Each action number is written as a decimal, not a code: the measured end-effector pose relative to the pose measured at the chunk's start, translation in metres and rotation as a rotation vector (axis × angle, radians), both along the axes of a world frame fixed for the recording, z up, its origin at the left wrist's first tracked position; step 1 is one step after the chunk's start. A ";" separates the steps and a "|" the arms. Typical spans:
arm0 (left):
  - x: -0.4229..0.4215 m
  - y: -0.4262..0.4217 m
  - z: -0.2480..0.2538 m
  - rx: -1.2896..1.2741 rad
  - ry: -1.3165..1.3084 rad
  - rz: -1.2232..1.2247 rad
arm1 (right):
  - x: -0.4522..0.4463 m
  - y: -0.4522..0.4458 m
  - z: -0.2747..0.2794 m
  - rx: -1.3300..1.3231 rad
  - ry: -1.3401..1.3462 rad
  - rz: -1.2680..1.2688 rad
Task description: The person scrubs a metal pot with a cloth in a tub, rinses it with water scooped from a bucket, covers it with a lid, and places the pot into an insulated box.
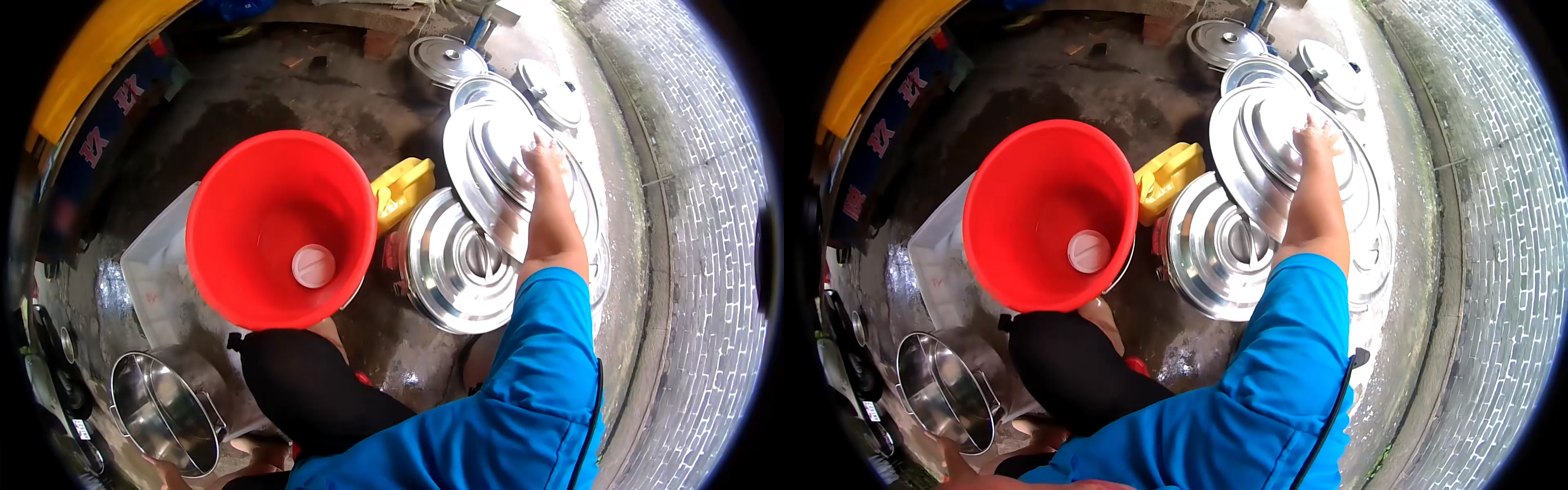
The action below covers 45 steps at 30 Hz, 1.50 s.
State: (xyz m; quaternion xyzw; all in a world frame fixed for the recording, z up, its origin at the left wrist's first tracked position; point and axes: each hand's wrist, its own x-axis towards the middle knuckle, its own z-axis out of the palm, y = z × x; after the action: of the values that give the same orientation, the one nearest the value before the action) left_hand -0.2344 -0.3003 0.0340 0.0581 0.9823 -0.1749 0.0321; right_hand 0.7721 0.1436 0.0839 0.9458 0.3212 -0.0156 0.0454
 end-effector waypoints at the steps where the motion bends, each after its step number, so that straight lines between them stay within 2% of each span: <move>1: -0.001 0.002 -0.002 0.001 0.001 0.011 | 0.006 0.007 -0.004 0.004 -0.002 -0.006; 2: -0.002 0.003 -0.003 0.002 -0.005 0.021 | 0.043 0.023 -0.038 -0.023 -0.035 0.029; 4: -0.009 0.000 -0.008 0.019 -0.015 0.038 | 0.015 0.015 -0.019 0.003 0.026 0.035; 6: -0.020 -0.006 -0.011 0.051 -0.028 0.048 | 0.036 0.005 -0.034 0.281 0.175 0.149; 11: -0.037 -0.033 -0.029 0.166 -0.057 0.044 | 0.045 0.011 -0.036 0.392 0.068 0.215; 12: -0.032 -0.028 -0.029 0.123 0.003 -0.039 | 0.044 0.014 -0.030 0.406 0.062 0.230; 13: -0.028 -0.028 -0.022 0.036 -0.047 -0.073 | 0.045 0.022 -0.019 0.405 0.070 0.255; 15: -0.047 -0.044 -0.036 0.270 -0.104 -0.198 | 0.050 0.037 -0.010 0.712 0.054 0.466; 16: -0.061 -0.058 -0.054 0.340 -0.045 -0.302 | 0.028 0.040 0.016 0.690 0.262 0.409; 17: -0.051 -0.052 -0.048 0.305 -0.073 -0.206 | -0.017 0.034 0.047 0.750 0.309 0.451; 18: -0.036 -0.041 -0.038 0.321 -0.062 -0.151 | -0.046 0.036 0.070 0.743 0.446 0.533; 19: -0.041 -0.045 -0.045 0.460 -0.034 -0.230 | -0.079 0.038 0.087 0.781 0.617 0.658; 20: -0.017 -0.027 -0.020 0.387 -0.007 -0.205 | -0.133 0.031 0.112 0.773 0.599 0.785; 21: -0.030 -0.036 -0.033 0.513 0.084 -0.335 | -0.189 0.015 0.131 0.764 0.573 0.908; 23: 0.005 -0.014 0.008 0.589 -0.066 -0.167 | -0.271 0.014 0.136 0.747 0.504 1.333; 25: -0.013 -0.021 -0.007 0.762 -0.027 -0.177 | -0.386 -0.028 0.140 0.739 0.441 1.594; 26: -0.011 -0.017 0.004 0.807 -0.076 -0.124 | -0.447 -0.056 0.146 0.642 0.435 1.713; 27: -0.008 -0.015 0.014 0.826 -0.124 -0.091 | -0.499 -0.076 0.143 0.564 0.319 1.833; 29: -0.029 -0.023 -0.007 0.948 -0.210 -0.032 | -0.589 -0.113 0.124 0.405 0.418 2.024; 30: -0.023 -0.023 0.002 1.000 -0.265 -0.016 | -0.634 -0.133 0.112 0.335 0.427 2.067; 31: -0.035 -0.027 -0.015 1.093 -0.261 -0.051 | -0.673 -0.151 0.098 0.286 0.502 2.121; 34: -0.039 -0.026 -0.021 1.251 -0.423 0.081 | -0.772 -0.200 0.054 0.183 0.523 2.214; 35: -0.033 -0.024 -0.009 1.295 -0.499 0.156 | -0.795 -0.211 0.033 0.227 0.553 2.221; 39: -0.038 -0.028 -0.014 1.540 -0.726 0.311 | -0.838 -0.246 0.004 0.190 0.601 2.207; 45: -0.023 -0.028 0.020 1.552 -0.862 0.408 | -0.852 -0.259 -0.022 0.274 0.633 2.247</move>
State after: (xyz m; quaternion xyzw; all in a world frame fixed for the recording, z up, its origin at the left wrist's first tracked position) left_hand -0.2571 -0.3283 0.0539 -0.0513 0.7183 0.5812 0.3789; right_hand -0.0799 -0.1153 0.0623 0.0819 0.9711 -0.1665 -0.1501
